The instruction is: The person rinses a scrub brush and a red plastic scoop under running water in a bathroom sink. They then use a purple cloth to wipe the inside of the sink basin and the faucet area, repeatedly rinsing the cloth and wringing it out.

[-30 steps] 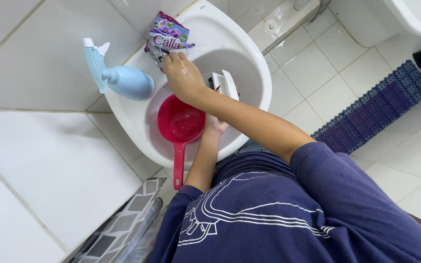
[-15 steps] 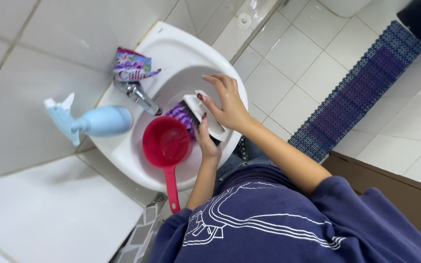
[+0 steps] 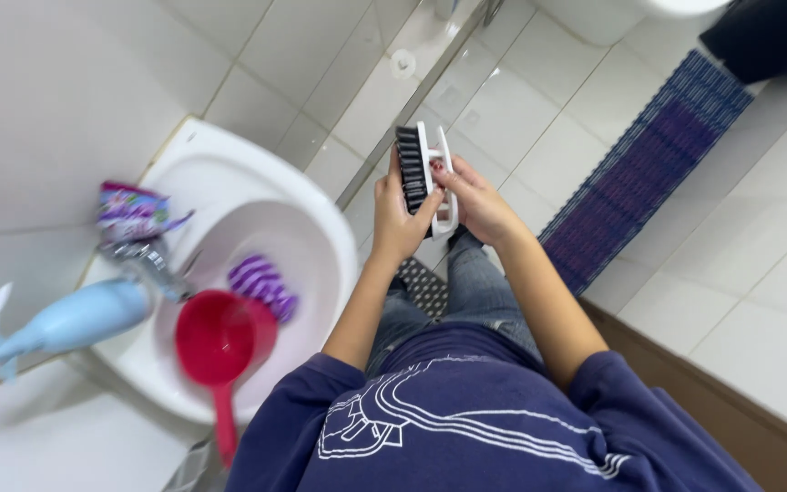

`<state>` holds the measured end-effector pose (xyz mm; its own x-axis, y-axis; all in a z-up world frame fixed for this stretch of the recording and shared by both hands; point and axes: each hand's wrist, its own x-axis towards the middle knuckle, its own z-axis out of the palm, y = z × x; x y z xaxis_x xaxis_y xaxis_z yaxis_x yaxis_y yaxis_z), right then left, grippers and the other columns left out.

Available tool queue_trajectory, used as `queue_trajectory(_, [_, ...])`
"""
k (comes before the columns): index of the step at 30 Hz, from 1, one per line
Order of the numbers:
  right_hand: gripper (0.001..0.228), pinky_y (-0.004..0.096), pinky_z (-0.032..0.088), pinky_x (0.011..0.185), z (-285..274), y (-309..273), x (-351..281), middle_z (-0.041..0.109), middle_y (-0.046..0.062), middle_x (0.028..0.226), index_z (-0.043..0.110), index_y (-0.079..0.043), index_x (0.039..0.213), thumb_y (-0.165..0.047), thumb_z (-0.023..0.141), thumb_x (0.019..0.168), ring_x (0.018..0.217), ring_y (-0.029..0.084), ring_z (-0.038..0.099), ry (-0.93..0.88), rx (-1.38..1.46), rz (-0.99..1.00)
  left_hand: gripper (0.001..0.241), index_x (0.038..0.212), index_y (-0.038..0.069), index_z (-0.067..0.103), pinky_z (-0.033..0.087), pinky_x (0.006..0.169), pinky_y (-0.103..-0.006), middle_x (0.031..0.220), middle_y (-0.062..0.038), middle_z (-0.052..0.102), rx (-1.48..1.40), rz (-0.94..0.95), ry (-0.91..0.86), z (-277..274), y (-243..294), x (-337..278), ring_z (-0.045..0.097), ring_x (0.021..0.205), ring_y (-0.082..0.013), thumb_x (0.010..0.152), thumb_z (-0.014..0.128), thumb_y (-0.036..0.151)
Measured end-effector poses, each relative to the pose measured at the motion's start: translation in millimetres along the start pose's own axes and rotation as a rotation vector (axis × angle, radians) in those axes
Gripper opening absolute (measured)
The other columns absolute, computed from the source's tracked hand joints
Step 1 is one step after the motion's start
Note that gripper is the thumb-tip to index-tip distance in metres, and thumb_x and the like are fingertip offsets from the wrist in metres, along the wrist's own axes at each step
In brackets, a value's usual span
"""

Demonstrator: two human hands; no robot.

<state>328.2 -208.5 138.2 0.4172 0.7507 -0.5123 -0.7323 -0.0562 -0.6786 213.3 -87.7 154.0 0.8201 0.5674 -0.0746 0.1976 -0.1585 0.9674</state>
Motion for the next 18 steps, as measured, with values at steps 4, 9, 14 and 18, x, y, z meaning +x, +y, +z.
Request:
queue_trajectory(4, [0.042,0.033,0.057,0.070,-87.0,-32.5,23.0,0.067,-0.002,0.108,0.057,-0.018,0.136,-0.031,0.063,0.097,0.088,0.014,0.067,0.093,-0.034,0.097,0.096,0.159,0.001,0.029,0.046,0.107,-0.0424,0.133,-0.023,0.061,0.206,-0.123,-0.062,82.5,-44.2,59.7,0.050,0.127,-0.0371,0.084,0.077,0.037])
queue_trajectory(9, [0.042,0.039,0.059,0.071,-195.0,-49.2,59.6,0.069,0.006,0.108,0.059,-0.015,0.126,-0.027,0.071,0.088,0.093,0.017,0.068,0.440,-0.286,0.113,0.101,0.158,0.007,0.035,0.031,0.121,-0.0511,0.154,-0.023,0.047,0.299,-0.222,-0.298,169.6,-115.9,111.3,0.039,0.144,-0.0417,0.080,0.078,0.054])
queue_trajectory(14, [0.049,0.042,0.055,0.089,-318.5,-13.6,106.5,0.062,0.014,0.116,0.059,-0.002,0.118,-0.024,0.086,0.083,0.106,0.030,0.064,0.673,-0.909,-0.097,0.106,0.156,0.005,0.033,0.027,0.117,-0.0533,0.158,-0.028,0.032,0.398,-0.311,-0.215,172.3,-133.6,135.0,0.027,0.146,-0.0460,0.077,0.082,0.054])
queue_trajectory(18, [0.045,0.045,0.051,0.099,-353.1,-19.3,148.7,0.053,0.021,0.131,0.059,0.001,0.108,-0.013,0.088,0.078,0.113,0.039,0.060,0.686,-1.267,-0.231,0.093,0.152,0.005,0.042,0.027,0.117,-0.0530,0.154,-0.027,0.038,0.457,-0.384,0.029,148.3,-188.4,148.5,0.031,0.144,-0.0454,0.080,0.081,0.051])
